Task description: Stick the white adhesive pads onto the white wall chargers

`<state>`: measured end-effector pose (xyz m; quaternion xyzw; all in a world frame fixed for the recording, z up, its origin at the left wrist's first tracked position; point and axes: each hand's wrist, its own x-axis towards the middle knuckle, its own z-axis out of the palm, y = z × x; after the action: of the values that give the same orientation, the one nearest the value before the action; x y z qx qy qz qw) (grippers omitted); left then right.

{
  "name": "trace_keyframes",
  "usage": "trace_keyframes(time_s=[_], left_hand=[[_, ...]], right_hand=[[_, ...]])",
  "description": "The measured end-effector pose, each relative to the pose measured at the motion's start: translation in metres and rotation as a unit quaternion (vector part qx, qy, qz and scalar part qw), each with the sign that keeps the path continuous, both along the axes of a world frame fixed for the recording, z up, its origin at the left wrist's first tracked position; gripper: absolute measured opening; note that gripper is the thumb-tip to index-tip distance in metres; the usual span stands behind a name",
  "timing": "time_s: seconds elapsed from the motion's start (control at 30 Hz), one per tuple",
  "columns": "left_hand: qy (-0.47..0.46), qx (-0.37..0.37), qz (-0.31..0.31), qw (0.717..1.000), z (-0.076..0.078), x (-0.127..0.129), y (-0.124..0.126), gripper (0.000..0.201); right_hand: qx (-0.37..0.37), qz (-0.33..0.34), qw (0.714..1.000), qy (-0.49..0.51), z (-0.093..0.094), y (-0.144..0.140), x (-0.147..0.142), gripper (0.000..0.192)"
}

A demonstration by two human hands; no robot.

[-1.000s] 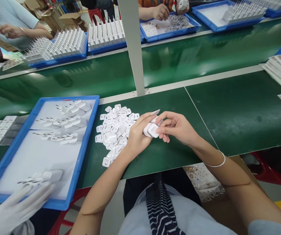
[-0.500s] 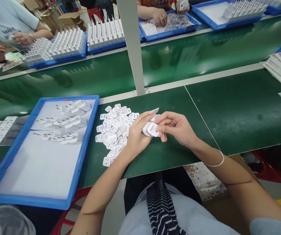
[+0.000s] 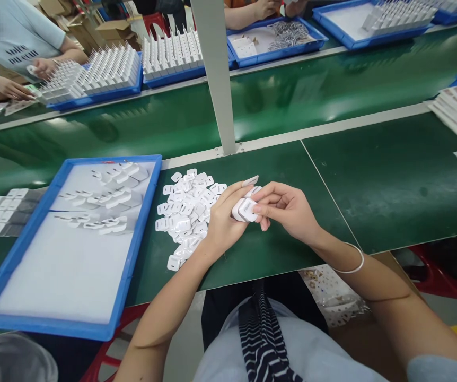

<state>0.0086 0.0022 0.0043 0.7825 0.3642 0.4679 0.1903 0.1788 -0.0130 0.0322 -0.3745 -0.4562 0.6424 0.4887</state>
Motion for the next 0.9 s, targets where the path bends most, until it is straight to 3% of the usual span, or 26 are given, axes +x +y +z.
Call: trace_keyframes(time_s=[0.37, 0.9], left_hand=[[0.004, 0.008, -0.003, 1.000, -0.0014, -0.0002, 0.0004, 0.035], [0.025, 0.009, -0.019, 0.999, -0.0078, -0.0003, 0.0005, 0.035]], right_hand=[[0.008, -0.003, 1.000, -0.023, -0.0014, -0.0012, -0.0002, 0.026], [-0.018, 0.027, 0.999, -0.038, 0.0011, -0.0004, 0.0039, 0.038]])
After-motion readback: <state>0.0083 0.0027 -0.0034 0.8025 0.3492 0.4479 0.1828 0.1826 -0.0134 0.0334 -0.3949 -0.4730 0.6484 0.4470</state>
